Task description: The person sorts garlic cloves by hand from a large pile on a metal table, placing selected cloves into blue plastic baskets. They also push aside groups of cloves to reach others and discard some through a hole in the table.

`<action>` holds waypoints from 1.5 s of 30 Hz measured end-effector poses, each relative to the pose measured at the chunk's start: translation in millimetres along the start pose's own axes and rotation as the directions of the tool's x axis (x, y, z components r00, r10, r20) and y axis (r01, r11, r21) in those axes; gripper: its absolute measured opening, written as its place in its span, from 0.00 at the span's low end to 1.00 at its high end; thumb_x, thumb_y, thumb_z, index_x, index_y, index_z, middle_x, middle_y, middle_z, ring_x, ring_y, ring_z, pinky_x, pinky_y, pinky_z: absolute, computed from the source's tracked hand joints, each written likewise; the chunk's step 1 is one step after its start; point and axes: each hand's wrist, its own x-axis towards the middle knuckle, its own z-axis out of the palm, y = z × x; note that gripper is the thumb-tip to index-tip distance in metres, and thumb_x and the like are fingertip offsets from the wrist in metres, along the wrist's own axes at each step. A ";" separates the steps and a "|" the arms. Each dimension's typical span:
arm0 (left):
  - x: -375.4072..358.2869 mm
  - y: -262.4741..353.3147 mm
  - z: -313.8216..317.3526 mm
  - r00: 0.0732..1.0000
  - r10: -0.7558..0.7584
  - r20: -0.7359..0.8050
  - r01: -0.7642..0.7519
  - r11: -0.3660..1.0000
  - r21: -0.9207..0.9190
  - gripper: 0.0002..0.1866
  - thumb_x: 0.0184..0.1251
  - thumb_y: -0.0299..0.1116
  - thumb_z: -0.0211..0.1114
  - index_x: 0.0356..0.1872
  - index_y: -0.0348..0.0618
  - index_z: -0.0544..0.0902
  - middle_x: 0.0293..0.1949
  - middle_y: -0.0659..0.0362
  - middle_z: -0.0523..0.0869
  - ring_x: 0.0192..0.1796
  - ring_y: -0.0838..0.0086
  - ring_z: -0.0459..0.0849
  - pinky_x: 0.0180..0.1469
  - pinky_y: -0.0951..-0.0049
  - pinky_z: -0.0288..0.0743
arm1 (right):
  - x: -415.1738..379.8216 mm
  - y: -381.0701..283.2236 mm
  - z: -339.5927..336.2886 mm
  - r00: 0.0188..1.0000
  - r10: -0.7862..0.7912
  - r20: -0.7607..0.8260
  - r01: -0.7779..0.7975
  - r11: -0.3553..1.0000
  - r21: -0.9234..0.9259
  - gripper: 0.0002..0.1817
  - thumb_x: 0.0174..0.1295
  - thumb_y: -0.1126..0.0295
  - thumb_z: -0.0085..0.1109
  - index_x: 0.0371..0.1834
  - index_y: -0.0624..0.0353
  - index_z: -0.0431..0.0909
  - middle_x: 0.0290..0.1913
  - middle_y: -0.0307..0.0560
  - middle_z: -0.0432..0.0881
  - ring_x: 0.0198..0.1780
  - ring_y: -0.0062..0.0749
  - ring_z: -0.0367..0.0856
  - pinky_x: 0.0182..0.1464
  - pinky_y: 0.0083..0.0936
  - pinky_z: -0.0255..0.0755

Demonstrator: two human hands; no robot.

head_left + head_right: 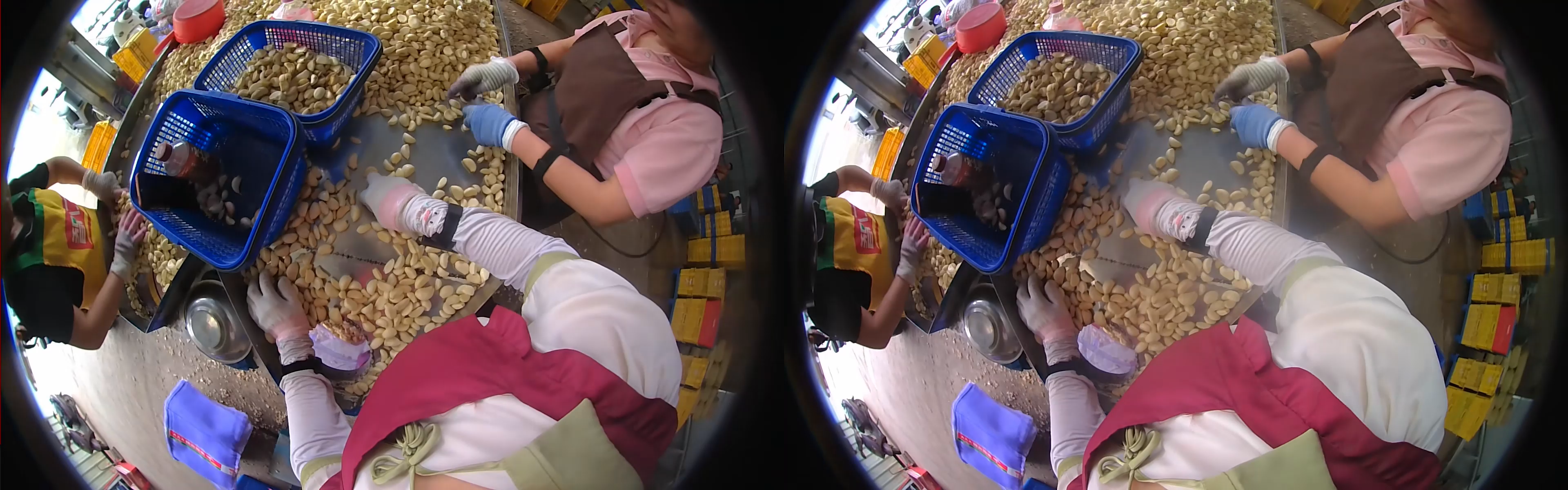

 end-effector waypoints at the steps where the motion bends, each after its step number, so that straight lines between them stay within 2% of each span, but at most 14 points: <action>1: 0.0 0.3 -0.3 1.000 0.002 -0.002 -0.002 1.000 -0.001 0.21 0.70 0.43 0.62 0.58 0.43 0.82 0.55 0.44 0.82 0.55 0.45 0.81 0.57 0.48 0.75 | 1.1 -1.7 5.0 0.999 0.044 -0.023 -0.045 0.998 -0.040 0.23 0.58 0.77 0.68 0.59 0.58 0.81 0.66 0.55 0.73 0.60 0.55 0.83 0.60 0.43 0.81; 6: -1.0 -1.1 0.9 1.000 -0.004 0.005 0.004 1.000 0.026 0.21 0.70 0.43 0.62 0.58 0.43 0.82 0.54 0.43 0.82 0.55 0.45 0.81 0.57 0.48 0.76 | 23.2 11.2 10.5 0.998 0.042 0.046 -0.041 0.998 -0.041 0.23 0.58 0.76 0.67 0.59 0.60 0.81 0.63 0.56 0.76 0.61 0.55 0.82 0.60 0.42 0.80; 8: -0.9 -1.2 0.1 1.000 0.000 0.007 0.000 1.000 0.028 0.21 0.70 0.43 0.62 0.58 0.42 0.82 0.54 0.43 0.82 0.55 0.45 0.81 0.56 0.49 0.76 | 40.5 21.8 25.8 0.898 -0.139 -0.417 0.236 0.953 0.190 0.24 0.59 0.76 0.63 0.62 0.58 0.81 0.61 0.58 0.78 0.61 0.56 0.81 0.61 0.42 0.78; 15: -1.3 -1.2 1.4 1.000 0.007 -0.004 -0.007 1.000 0.028 0.20 0.70 0.42 0.62 0.57 0.42 0.82 0.54 0.43 0.83 0.54 0.45 0.81 0.56 0.48 0.76 | 40.6 9.6 16.0 0.961 -0.174 -0.214 0.185 0.982 0.032 0.24 0.60 0.72 0.59 0.62 0.54 0.81 0.55 0.58 0.82 0.59 0.55 0.82 0.61 0.43 0.77; 21: -0.9 -0.6 0.1 0.999 0.024 -0.022 -0.024 1.000 0.001 0.20 0.71 0.42 0.62 0.57 0.42 0.82 0.53 0.44 0.83 0.53 0.46 0.81 0.55 0.49 0.76 | 34.2 33.5 13.3 0.970 -0.182 -0.164 0.233 0.892 0.387 0.25 0.60 0.75 0.57 0.64 0.55 0.77 0.46 0.54 0.85 0.52 0.49 0.86 0.55 0.36 0.81; 23: -0.3 -0.3 -0.8 1.000 0.011 -0.006 -0.011 1.000 0.009 0.20 0.71 0.42 0.62 0.57 0.42 0.82 0.53 0.44 0.83 0.53 0.46 0.81 0.55 0.49 0.76 | 30.5 48.7 9.6 0.997 -0.061 0.050 -0.039 0.176 0.984 0.23 0.62 0.73 0.57 0.63 0.56 0.78 0.47 0.51 0.87 0.48 0.32 0.87 0.49 0.30 0.82; 24: -0.8 -0.2 -1.1 1.000 0.005 0.010 -0.006 1.000 0.019 0.20 0.71 0.42 0.62 0.56 0.42 0.82 0.53 0.44 0.83 0.53 0.46 0.81 0.55 0.49 0.76 | 28.3 49.6 8.9 0.996 -0.084 0.024 -0.017 0.077 0.997 0.19 0.64 0.70 0.57 0.58 0.58 0.82 0.43 0.47 0.86 0.42 0.21 0.84 0.43 0.27 0.82; 25: -1.6 -1.0 -0.1 1.000 0.005 0.014 -0.005 1.000 0.018 0.20 0.71 0.42 0.62 0.56 0.42 0.82 0.53 0.44 0.83 0.53 0.46 0.81 0.55 0.49 0.76 | 26.3 49.3 9.0 0.996 -0.083 0.027 -0.021 0.076 0.997 0.19 0.64 0.70 0.57 0.58 0.58 0.82 0.43 0.47 0.86 0.42 0.21 0.84 0.43 0.27 0.82; 28: -1.0 -3.0 3.4 0.999 0.027 -0.017 -0.027 0.999 0.019 0.20 0.70 0.42 0.62 0.56 0.42 0.82 0.53 0.44 0.83 0.53 0.46 0.81 0.55 0.49 0.76 | 27.9 40.7 20.6 0.940 -0.185 -0.286 0.299 0.850 0.434 0.16 0.61 0.66 0.62 0.51 0.55 0.87 0.46 0.52 0.83 0.47 0.43 0.86 0.52 0.33 0.80; 32: -1.6 -3.5 5.9 0.999 0.022 -0.037 -0.022 1.000 0.012 0.20 0.69 0.42 0.63 0.56 0.43 0.83 0.53 0.45 0.83 0.52 0.46 0.82 0.54 0.48 0.76 | 46.8 25.3 63.5 0.865 -0.293 -0.407 0.356 0.930 0.087 0.18 0.59 0.67 0.64 0.54 0.50 0.88 0.47 0.52 0.88 0.47 0.51 0.87 0.54 0.38 0.80; 36: -1.9 -3.8 5.8 0.998 0.031 -0.058 -0.030 1.000 0.006 0.19 0.68 0.41 0.63 0.56 0.44 0.83 0.53 0.45 0.83 0.51 0.46 0.82 0.54 0.48 0.77 | 25.0 28.5 38.3 0.930 -0.281 -0.238 0.356 0.852 0.383 0.17 0.63 0.70 0.62 0.55 0.56 0.86 0.47 0.52 0.87 0.46 0.48 0.88 0.47 0.37 0.81; 38: -1.4 -4.2 4.3 0.999 0.023 -0.049 -0.023 1.000 0.001 0.19 0.68 0.41 0.63 0.56 0.44 0.83 0.53 0.45 0.83 0.51 0.46 0.82 0.54 0.48 0.77 | 14.0 37.1 31.7 0.973 -0.221 0.073 -0.051 0.103 0.993 0.19 0.67 0.69 0.63 0.60 0.61 0.79 0.46 0.48 0.83 0.43 0.31 0.86 0.39 0.26 0.81; 42: -0.8 0.6 1.0 1.000 -0.019 -0.008 0.018 1.000 -0.004 0.21 0.70 0.44 0.61 0.57 0.43 0.83 0.53 0.43 0.83 0.54 0.44 0.81 0.55 0.48 0.76 | 10.5 40.5 42.3 0.922 -0.381 -0.073 -0.156 -0.537 0.829 0.26 0.71 0.75 0.55 0.72 0.62 0.68 0.52 0.54 0.84 0.45 0.32 0.87 0.38 0.23 0.82; 45: -1.3 -3.0 4.6 1.000 0.007 -0.021 -0.007 1.000 -0.003 0.21 0.70 0.44 0.61 0.57 0.43 0.83 0.53 0.43 0.83 0.54 0.45 0.81 0.55 0.48 0.76 | 8.2 34.6 45.4 0.883 -0.461 -0.092 -0.234 -0.601 0.764 0.26 0.70 0.76 0.53 0.72 0.63 0.68 0.55 0.56 0.83 0.55 0.47 0.86 0.49 0.32 0.87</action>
